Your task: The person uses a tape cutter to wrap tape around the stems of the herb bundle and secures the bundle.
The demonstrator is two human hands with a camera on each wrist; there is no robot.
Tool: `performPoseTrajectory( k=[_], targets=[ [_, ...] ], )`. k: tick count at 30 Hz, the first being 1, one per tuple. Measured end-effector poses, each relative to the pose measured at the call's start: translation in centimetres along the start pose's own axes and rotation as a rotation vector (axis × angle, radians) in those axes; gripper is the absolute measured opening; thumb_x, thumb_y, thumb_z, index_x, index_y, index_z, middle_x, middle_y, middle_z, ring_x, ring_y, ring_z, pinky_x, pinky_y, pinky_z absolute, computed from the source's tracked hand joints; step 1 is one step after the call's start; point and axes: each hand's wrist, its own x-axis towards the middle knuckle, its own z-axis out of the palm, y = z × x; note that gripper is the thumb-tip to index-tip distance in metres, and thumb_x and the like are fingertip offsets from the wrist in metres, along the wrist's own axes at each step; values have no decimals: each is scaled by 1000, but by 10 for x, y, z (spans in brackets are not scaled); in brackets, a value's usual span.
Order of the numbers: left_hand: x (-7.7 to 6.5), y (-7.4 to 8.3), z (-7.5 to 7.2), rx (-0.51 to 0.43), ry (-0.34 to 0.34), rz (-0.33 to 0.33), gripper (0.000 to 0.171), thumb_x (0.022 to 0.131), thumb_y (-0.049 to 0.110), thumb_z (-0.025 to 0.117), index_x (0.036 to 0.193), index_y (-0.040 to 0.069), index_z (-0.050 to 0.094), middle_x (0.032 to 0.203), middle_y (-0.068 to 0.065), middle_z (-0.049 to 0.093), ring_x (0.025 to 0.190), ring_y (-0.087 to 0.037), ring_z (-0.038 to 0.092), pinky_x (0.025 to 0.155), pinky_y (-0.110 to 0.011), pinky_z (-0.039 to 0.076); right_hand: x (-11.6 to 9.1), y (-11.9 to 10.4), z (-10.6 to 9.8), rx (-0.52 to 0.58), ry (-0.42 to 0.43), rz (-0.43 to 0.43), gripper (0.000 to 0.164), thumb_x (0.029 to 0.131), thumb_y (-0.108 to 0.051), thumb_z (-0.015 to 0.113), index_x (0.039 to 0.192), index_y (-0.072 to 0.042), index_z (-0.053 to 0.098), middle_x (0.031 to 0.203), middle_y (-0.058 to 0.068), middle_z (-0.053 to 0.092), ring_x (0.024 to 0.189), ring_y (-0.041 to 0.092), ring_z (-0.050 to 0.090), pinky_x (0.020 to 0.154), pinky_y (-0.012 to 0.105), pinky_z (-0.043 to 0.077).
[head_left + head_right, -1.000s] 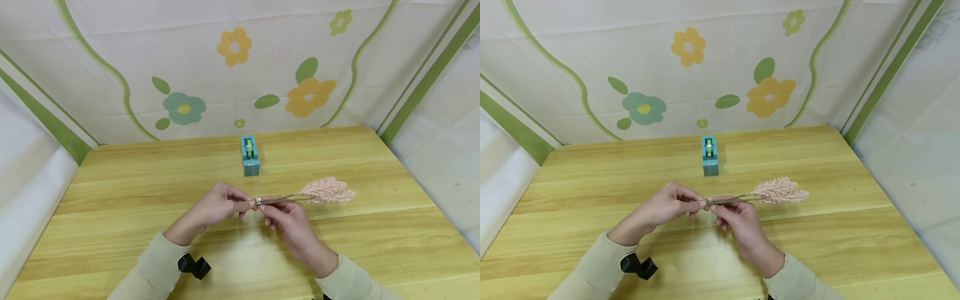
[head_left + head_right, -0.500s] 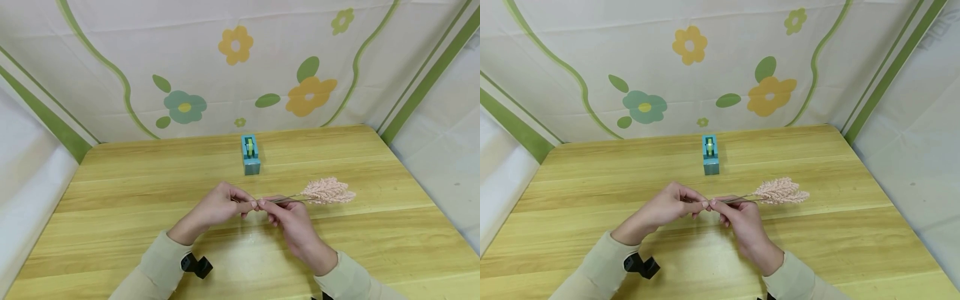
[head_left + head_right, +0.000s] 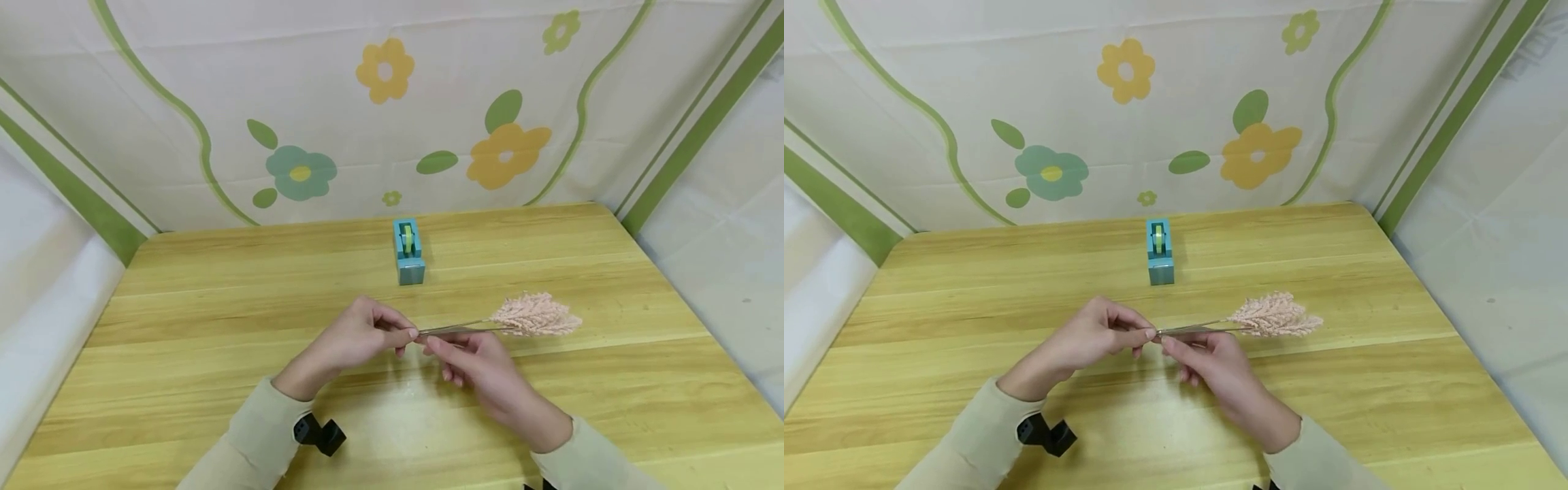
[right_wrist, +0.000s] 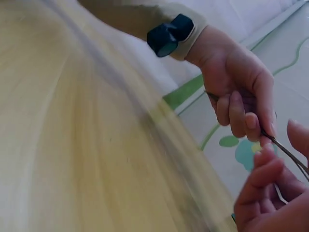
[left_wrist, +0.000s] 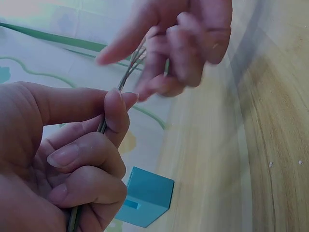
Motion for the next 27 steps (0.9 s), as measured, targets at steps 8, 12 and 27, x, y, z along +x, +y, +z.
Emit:
performPoseTrajectory(
  k=[8,12,27],
  targets=[
    [1,2,-1,8,6,18,17,102,17,74,104,4,85,78,-1,74,74,-20,57,61,-25,36,-23,-29,-25,-489,-153,-326,8,100,-17,78,104,-11,82,89,2,76,70,8,63,61,24,56],
    [2,1,-1,-4,18,22,15,101,15,76,103,3,85,78,-1,75,77,-24,61,64,-26,39,-22,-67,-38,-856,-52,-670,11,95,-15,84,101,-25,83,92,-12,76,74,3,65,65,24,58],
    [2,1,0,8,65,29,12,96,14,81,103,5,86,90,-11,83,87,-34,74,65,-26,47,32,-98,-67,-1177,-512,-373,13,103,-20,75,95,-18,85,85,-8,79,66,-5,55,63,21,50]
  ],
)
